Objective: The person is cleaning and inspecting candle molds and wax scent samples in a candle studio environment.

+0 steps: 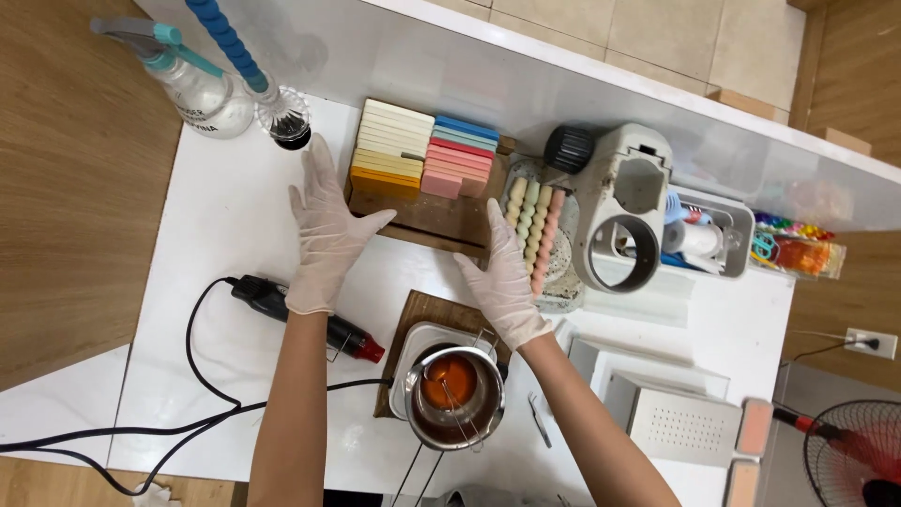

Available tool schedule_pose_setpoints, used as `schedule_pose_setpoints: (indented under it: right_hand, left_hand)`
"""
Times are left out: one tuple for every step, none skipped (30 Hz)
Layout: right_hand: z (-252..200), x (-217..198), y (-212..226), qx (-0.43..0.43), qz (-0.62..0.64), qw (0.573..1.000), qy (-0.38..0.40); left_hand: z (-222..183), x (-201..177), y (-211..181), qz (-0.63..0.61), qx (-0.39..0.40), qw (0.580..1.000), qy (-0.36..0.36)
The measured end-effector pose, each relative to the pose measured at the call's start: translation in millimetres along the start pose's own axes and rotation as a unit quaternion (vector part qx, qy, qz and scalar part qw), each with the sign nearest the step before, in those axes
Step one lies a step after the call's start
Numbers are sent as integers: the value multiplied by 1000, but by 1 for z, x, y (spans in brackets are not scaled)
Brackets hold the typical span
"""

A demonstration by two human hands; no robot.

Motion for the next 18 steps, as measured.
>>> schedule_pose_setpoints:
  right_hand:
    - [-9, -16, 1, 4, -2, 1000, -8]
    - [-19, -31, 6, -16, 37, 999, -13]
    - [-30, -45, 10, -36, 79, 996, -17]
    - [-39, -63, 11, -33, 79, 996, -24]
    - [-51, -80, 9, -3, 64, 998, -2]
    - [-64, -96, 8, 27, 50, 998, 20]
    - [-73, -114, 8, 27, 53, 998, 17]
    - [-82, -130, 8, 27, 13, 999, 31]
    - [-89, -147, 8, 25, -27, 998, 44]
    - [-100, -163, 5, 23, -23, 999, 41]
    - [-110, -181, -2, 65, -23, 997, 27]
    - [-120, -198, -9, 107, -23, 994, 15]
    - [-135, -212, -17, 105, -19, 994, 12]
    - [-149, -229, -26, 89, -36, 995, -17]
    - [-162, -247, -35, 72, -54, 995, -46]
    - [-172, -256, -39, 70, -51, 995, -50]
    - [-180, -267, -45, 91, -36, 992, -79]
    - [-187, -277, -52, 112, -20, 988, -109]
  left_hand:
    - [-5, -8, -5, -2, 8, 1000, 3]
    - [-11, -17, -9, 9, 1, 1000, 4]
    - [-17, -27, -11, 24, -7, 1000, 4]
    - [-24, -36, -17, 24, 0, 1000, 7]
    - [-36, -47, -21, 24, -21, 999, 3]
    - [-47, -58, -24, 25, -41, 999, 0]
    - [-60, -69, -29, 27, -37, 999, -2]
    - [-72, -81, -35, -9, -27, 999, -17]
    - [-82, -94, -42, -46, -16, 998, -35]
    - [-91, -100, -46, -44, -12, 998, -38]
    - [-97, -106, -49, -45, -20, 998, -42]
    - [-104, -111, -53, -46, -28, 998, -46]
    - [-112, -116, -59, -43, -24, 998, -48]
    - [-121, -120, -66, -33, -30, 998, -44]
    - [-128, -123, -73, -25, -35, 998, -40]
    - [-136, -126, -83, -23, -31, 998, -44]
    - [-141, -129, -95, 4, -8, 999, -41]
    - [-145, -130, -107, 32, 14, 999, -39]
Point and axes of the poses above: each hand's wrist, its own z-axis towards the middle knuckle, its own x-axis out of the palm, y = z × x, the point moved 4 cm from there along z, towards the middle knuckle, and after that the axes turned 12 degrees about -y, right-handed, at the moved point
